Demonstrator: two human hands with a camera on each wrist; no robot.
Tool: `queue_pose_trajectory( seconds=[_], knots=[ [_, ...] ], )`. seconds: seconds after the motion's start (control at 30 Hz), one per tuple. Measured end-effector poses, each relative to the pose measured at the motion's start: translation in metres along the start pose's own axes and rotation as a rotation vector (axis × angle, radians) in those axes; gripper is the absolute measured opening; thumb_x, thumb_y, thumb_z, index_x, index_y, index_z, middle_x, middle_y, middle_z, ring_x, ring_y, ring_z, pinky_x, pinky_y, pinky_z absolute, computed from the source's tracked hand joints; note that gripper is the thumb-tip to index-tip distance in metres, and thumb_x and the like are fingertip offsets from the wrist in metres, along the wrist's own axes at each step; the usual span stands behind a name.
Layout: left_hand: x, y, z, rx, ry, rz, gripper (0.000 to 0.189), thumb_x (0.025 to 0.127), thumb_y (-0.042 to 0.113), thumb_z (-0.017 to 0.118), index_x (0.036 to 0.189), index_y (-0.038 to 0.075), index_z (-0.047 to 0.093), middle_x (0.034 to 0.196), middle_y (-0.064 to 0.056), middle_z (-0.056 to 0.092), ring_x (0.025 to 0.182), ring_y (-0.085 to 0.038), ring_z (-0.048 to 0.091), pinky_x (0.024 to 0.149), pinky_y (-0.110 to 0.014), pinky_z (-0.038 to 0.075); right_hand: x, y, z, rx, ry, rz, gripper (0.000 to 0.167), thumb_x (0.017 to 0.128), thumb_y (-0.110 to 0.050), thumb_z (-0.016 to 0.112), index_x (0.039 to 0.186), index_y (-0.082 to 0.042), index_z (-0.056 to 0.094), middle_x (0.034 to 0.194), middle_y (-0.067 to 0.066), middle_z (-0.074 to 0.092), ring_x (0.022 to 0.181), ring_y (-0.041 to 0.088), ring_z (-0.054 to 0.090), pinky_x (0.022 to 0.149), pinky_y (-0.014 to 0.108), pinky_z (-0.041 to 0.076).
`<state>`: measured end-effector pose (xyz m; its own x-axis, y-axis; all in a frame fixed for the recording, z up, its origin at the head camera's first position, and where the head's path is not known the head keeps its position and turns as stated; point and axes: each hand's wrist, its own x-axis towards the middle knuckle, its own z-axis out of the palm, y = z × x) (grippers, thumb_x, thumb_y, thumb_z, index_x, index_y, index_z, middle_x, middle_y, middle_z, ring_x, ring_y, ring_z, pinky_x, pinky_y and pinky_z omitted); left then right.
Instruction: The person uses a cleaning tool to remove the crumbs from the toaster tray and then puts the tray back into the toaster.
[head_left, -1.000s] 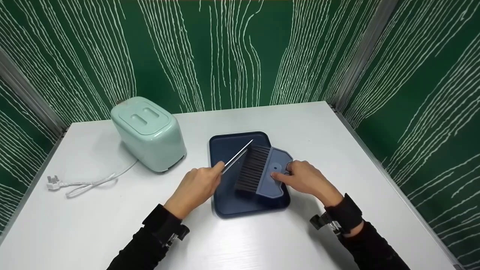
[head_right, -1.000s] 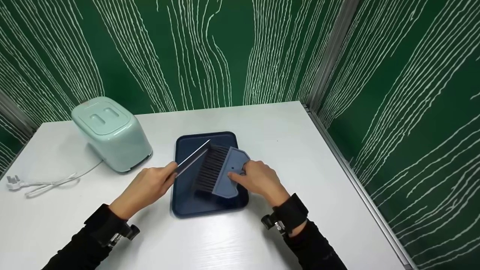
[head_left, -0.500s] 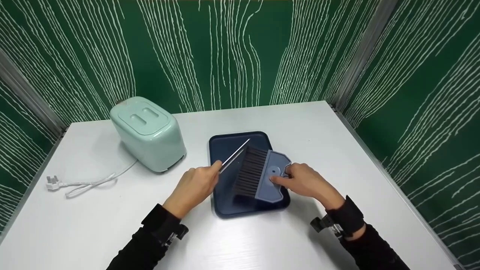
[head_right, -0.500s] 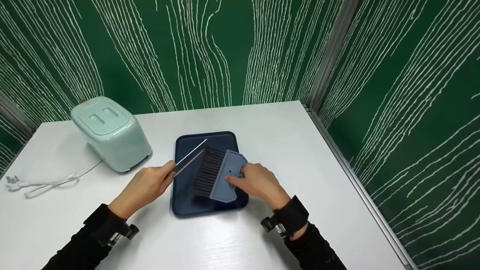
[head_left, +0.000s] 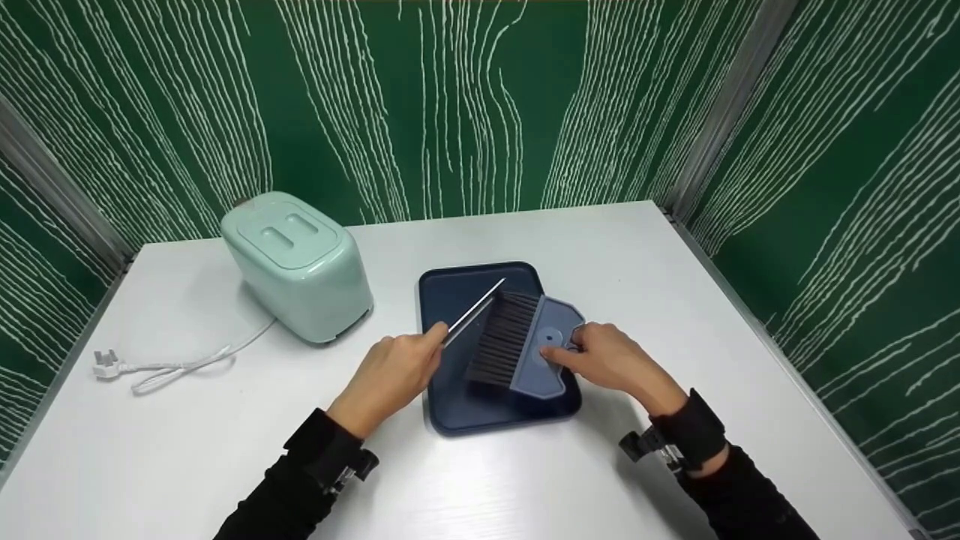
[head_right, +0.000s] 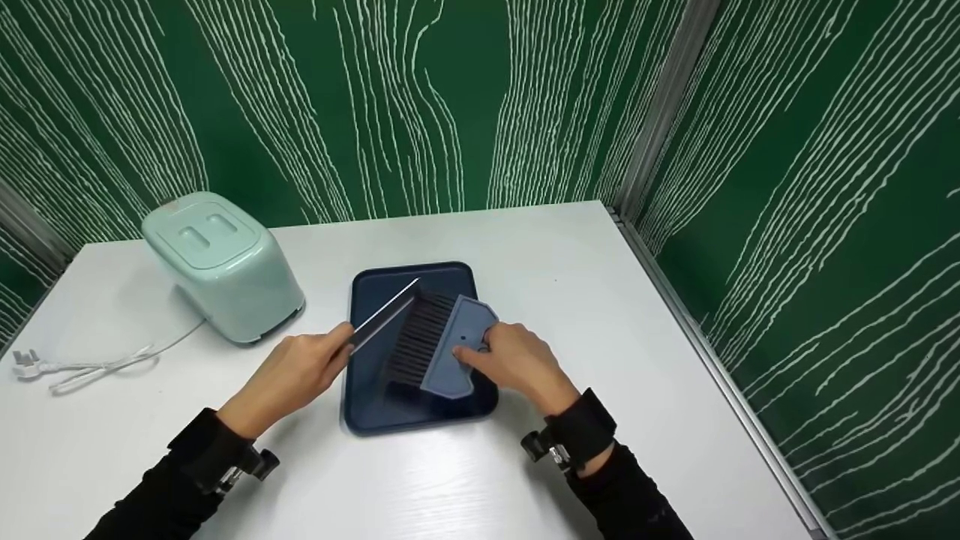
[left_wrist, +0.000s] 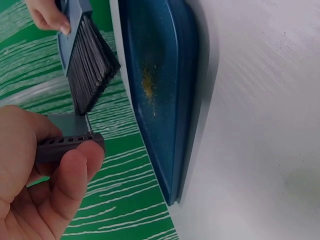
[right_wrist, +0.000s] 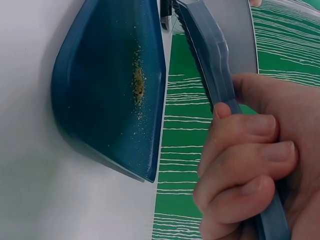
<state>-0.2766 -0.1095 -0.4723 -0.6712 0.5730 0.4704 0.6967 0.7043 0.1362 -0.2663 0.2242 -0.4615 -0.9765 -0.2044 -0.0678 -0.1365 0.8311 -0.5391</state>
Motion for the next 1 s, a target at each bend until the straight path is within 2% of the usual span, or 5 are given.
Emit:
queue_pose_trajectory(
  seconds=[0.23, 0.4, 0.7, 1.0],
  knots=[
    [0.000, -0.001, -0.001, -0.013, -0.006, -0.005, 0.016, 0.102, 0.010, 0.069, 0.101, 0.010, 0.053, 0.058, -0.004, 0.058, 0.047, -0.019, 0.052, 0.042, -0.035, 0.040, -0.002, 0.001, 0.002, 0.021, -0.048, 0.011, 0.056, 0.098, -0.053, 0.071, 0.063, -0.020, 0.042, 0.059, -0.009, 0.036, 0.057, 0.011, 0.037, 0.055, 0.026, 0.028],
    [0.000, -0.005, 0.000, -0.016, 0.001, -0.017, 0.015, 0.102, 0.009, 0.068, 0.101, 0.010, 0.053, 0.058, -0.005, 0.058, 0.046, -0.020, 0.052, 0.042, -0.036, 0.038, -0.005, -0.003, 0.002, 0.028, -0.057, 0.005, 0.056, 0.098, -0.054, 0.070, 0.064, -0.020, 0.041, 0.060, -0.010, 0.035, 0.058, 0.011, 0.036, 0.055, 0.026, 0.027],
    [-0.002, -0.008, 0.002, -0.004, 0.012, -0.020, 0.014, 0.102, 0.009, 0.068, 0.103, 0.010, 0.053, 0.058, -0.006, 0.059, 0.045, -0.022, 0.054, 0.041, -0.037, 0.039, -0.009, -0.009, 0.001, 0.024, -0.007, -0.044, 0.058, 0.098, -0.053, 0.071, 0.063, -0.021, 0.038, 0.060, -0.011, 0.029, 0.057, 0.009, 0.031, 0.055, 0.025, 0.023],
    [0.000, -0.003, 0.000, -0.021, 0.013, 0.001, 0.016, 0.102, 0.009, 0.069, 0.100, 0.010, 0.053, 0.058, -0.003, 0.056, 0.047, -0.017, 0.048, 0.042, -0.033, 0.036, -0.002, -0.002, 0.001, -0.001, 0.037, 0.007, 0.060, 0.099, -0.053, 0.071, 0.062, -0.022, 0.036, 0.059, -0.010, 0.026, 0.056, 0.010, 0.028, 0.056, 0.026, 0.022]
  ],
)
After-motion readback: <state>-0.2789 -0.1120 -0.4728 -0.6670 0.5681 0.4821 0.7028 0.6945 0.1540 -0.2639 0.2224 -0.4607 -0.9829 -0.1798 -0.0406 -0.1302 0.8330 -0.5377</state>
